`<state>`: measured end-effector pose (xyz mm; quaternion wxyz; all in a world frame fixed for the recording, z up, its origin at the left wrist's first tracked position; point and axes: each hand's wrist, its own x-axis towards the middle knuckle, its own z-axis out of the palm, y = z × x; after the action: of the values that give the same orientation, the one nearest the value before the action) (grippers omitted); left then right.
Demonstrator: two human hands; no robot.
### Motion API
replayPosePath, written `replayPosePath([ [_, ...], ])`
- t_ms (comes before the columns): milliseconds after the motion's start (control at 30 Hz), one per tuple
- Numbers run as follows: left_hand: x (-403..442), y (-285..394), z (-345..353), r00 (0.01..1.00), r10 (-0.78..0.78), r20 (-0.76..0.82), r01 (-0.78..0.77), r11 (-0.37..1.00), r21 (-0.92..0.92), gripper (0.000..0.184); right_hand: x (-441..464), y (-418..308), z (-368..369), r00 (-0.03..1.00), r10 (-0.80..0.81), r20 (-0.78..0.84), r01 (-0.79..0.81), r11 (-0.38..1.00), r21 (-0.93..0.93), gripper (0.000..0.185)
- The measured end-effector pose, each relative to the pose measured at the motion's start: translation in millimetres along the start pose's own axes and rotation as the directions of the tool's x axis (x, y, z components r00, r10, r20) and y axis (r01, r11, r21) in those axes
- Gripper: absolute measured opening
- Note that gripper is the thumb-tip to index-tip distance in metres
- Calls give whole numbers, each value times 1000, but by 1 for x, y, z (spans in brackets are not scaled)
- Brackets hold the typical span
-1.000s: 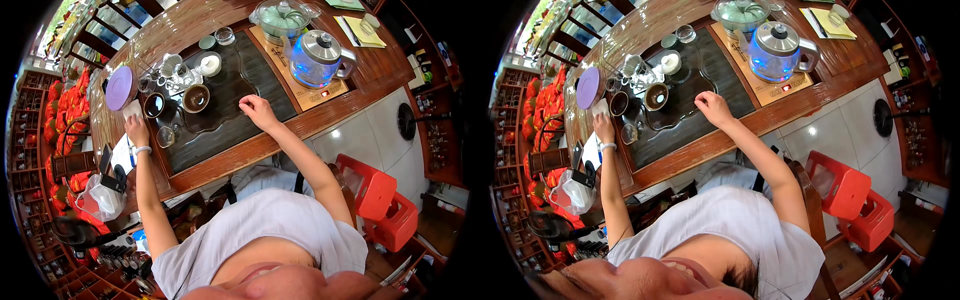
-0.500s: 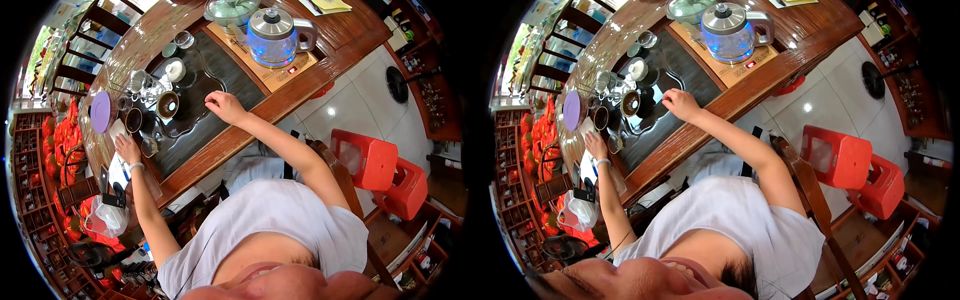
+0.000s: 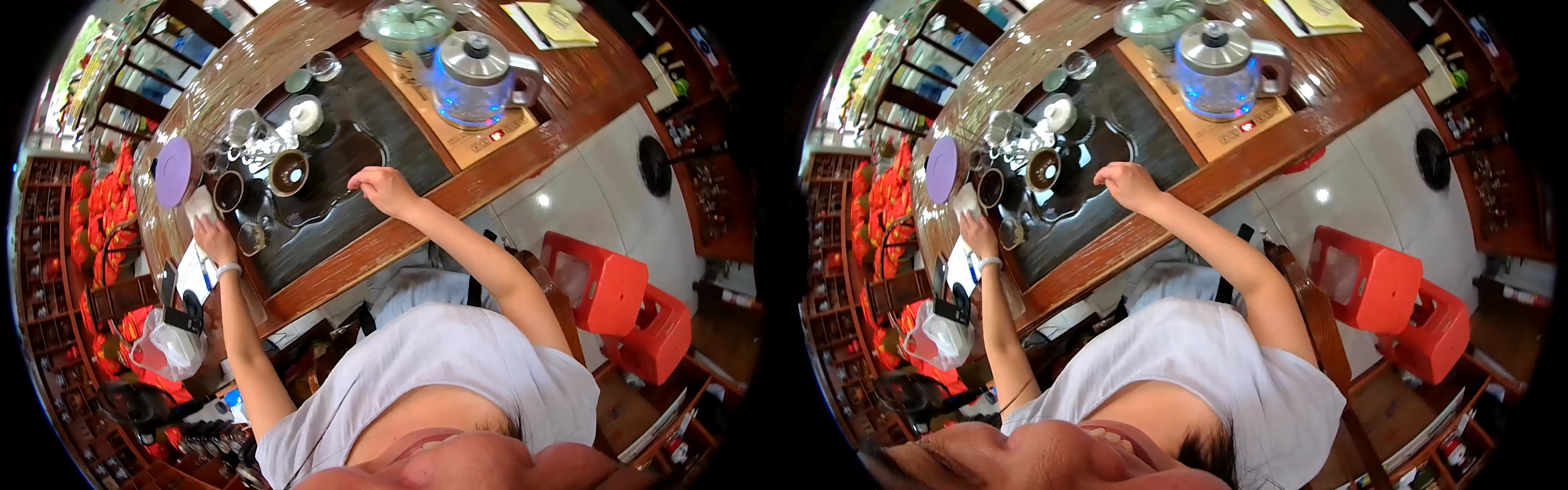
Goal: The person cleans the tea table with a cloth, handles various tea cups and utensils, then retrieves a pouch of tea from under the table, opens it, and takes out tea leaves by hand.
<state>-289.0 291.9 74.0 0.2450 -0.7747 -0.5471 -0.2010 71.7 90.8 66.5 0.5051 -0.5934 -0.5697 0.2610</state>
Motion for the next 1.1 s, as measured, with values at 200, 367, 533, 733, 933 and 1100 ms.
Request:
replayPosePath([
  [200, -3, -4, 4, 1000, -23, 10, 23, 999, -33, 35, 0, -10, 1, 998, 68, -11, -66, 993, 94, 24],
  [367, -4, -3, 7, 998, -54, 28, 54, 999, 1, 39, 0, -2, 3, 997, 65, 38, -68, 994, 88, 26],
  [533, -4, -1, 3, 998, -62, 29, 63, 997, -50, 38, 1, 1, 4, 994, 100, 44, -103, 992, 69, 26],
  [733, -4, -2, 4, 998, -66, 17, 67, 996, -58, 38, 3, 0, 3, 990, 131, 57, -134, 988, 72, 26],
  [933, -5, 3, -14, 997, -63, -46, 58, 992, -111, 47, 4, -2, 3, 984, 157, 79, -166, 979, 115, 25],
  [1100, -17, 3, -20, 988, -133, -75, 118, 976, -184, 47, 4, -9, 5, 991, 133, 12, -130, 932, 339, 19],
])
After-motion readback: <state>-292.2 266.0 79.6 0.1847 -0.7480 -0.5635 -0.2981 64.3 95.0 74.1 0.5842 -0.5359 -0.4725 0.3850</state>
